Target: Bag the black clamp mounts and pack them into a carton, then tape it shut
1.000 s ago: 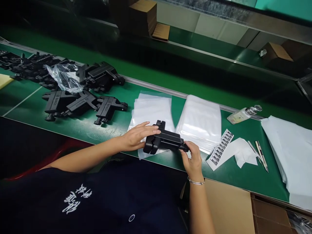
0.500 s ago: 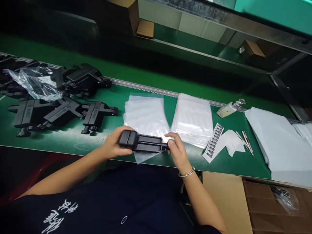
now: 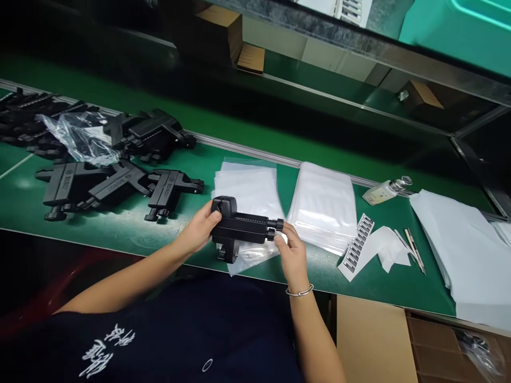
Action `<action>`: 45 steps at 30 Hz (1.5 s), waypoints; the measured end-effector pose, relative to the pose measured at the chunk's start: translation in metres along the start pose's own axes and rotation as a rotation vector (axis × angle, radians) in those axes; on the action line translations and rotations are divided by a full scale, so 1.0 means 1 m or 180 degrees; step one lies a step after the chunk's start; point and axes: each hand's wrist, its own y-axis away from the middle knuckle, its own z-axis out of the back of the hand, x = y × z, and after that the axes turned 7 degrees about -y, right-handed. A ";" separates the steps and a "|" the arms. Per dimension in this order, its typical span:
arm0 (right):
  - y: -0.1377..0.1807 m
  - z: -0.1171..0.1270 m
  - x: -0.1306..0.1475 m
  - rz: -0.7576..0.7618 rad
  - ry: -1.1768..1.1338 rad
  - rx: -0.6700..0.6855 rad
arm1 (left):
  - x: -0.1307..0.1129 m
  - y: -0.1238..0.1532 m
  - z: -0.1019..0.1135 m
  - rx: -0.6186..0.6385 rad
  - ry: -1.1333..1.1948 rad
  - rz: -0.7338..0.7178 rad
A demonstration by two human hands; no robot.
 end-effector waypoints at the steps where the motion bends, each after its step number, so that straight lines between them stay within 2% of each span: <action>1: 0.001 -0.001 -0.004 -0.0049 -0.0213 -0.0025 | 0.001 -0.001 -0.002 -0.0006 -0.0047 -0.0043; 4: 0.004 -0.004 -0.013 -0.0102 -0.0705 -0.0241 | 0.001 -0.002 -0.007 0.0047 -0.0319 -0.0207; 10: 0.002 -0.006 -0.012 0.0087 -0.1253 -0.1220 | -0.008 0.004 -0.020 0.0316 -0.0608 -0.0723; 17: -0.010 0.002 -0.004 0.0007 -0.1464 -0.1162 | -0.017 0.001 -0.040 0.0278 -0.0576 -0.0601; 22: -0.012 0.004 -0.006 0.0091 -0.1464 -0.1531 | -0.020 0.008 -0.052 0.0374 -0.0978 -0.0793; 27: -0.012 0.012 -0.006 0.0059 -0.1314 -0.1038 | -0.021 0.002 -0.057 0.0251 -0.0677 -0.0670; 32: -0.011 0.019 -0.014 -0.0050 -0.1294 -0.1389 | -0.020 0.004 -0.058 0.0475 -0.0935 -0.0614; 36: -0.008 0.021 -0.017 -0.0122 -0.1180 -0.0988 | -0.020 -0.001 -0.057 0.0308 -0.0526 -0.0430; 38: -0.008 0.021 -0.017 -0.0130 -0.1195 -0.0996 | -0.019 -0.003 -0.056 0.0278 -0.0433 -0.0385; 41: -0.009 0.020 -0.017 -0.0150 -0.1287 -0.1160 | -0.018 -0.002 -0.055 0.0379 -0.0665 -0.0546; 45: -0.011 0.017 -0.014 -0.0254 -0.1162 -0.0942 | -0.015 -0.006 -0.052 0.0347 -0.0557 -0.0470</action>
